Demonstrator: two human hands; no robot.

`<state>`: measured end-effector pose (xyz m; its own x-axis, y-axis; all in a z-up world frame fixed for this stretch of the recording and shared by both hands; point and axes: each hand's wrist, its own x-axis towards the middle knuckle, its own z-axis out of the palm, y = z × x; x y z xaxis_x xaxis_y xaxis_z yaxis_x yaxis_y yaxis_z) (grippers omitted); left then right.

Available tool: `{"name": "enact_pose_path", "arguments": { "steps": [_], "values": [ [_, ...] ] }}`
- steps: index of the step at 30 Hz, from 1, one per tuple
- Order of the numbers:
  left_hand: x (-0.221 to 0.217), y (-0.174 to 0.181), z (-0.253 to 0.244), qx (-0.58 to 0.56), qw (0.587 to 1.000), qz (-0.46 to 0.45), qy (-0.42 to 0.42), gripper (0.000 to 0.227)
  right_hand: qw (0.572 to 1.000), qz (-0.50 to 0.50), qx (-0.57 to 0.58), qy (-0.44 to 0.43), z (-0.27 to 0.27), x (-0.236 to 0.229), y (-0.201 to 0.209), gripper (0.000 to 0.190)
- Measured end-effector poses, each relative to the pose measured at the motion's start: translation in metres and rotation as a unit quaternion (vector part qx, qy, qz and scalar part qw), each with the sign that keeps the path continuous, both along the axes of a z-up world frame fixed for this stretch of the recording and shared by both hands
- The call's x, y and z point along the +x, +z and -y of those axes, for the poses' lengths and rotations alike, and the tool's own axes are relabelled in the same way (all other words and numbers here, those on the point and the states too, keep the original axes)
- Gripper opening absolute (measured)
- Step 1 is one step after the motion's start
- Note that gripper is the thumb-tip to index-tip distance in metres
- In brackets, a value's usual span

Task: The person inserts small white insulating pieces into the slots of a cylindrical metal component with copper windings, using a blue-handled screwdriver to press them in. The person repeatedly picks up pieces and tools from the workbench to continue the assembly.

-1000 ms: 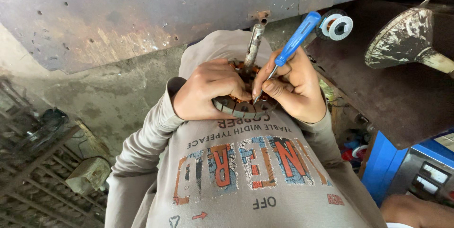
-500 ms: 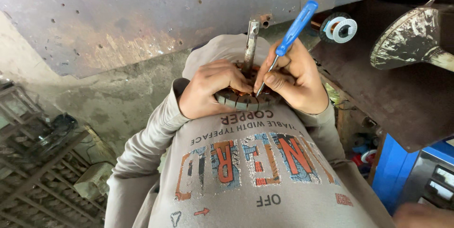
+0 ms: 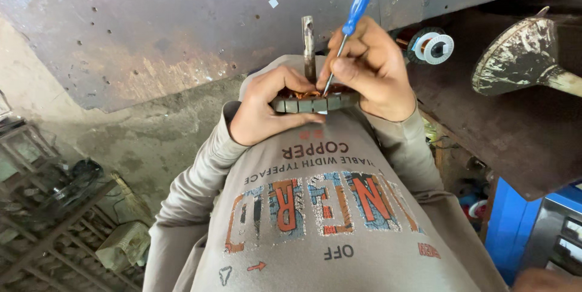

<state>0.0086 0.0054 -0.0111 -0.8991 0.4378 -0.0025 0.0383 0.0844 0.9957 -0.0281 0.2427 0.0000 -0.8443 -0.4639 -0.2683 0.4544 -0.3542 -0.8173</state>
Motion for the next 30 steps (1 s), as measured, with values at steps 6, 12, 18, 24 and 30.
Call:
{"name": "enact_pose_path", "arguments": {
  "steps": [6, 12, 18, 24, 30],
  "values": [
    [-0.008, -0.004, 0.001, 0.031, 0.999, 0.009, 0.005, 0.037, 0.973, -0.113, -0.021, -0.202, -0.010, 0.001, 0.003, 0.021],
    [-0.011, -0.024, 0.001, 0.124, 0.977, 0.166, 0.056, 0.030, 0.984, -0.089, 0.004, -0.153, -0.008, 0.038, 0.010, 0.012],
    [-0.011, -0.040, 0.001, 0.083, 0.974, 0.180, 0.113, 0.027, 0.761, -0.482, 0.426, -0.078, 0.019, 0.018, 0.011, 0.021],
    [-0.012, -0.031, -0.005, 0.039, 0.989, 0.089, 0.110, 0.026, 0.703, -0.550, 0.450, -0.023, 0.024, -0.003, 0.016, 0.024],
    [-0.013, -0.024, -0.012, 0.028, 0.992, 0.022, 0.118, 0.025, 0.664, -0.580, 0.472, -0.018, 0.023, -0.005, 0.021, 0.022]
  ]
}}
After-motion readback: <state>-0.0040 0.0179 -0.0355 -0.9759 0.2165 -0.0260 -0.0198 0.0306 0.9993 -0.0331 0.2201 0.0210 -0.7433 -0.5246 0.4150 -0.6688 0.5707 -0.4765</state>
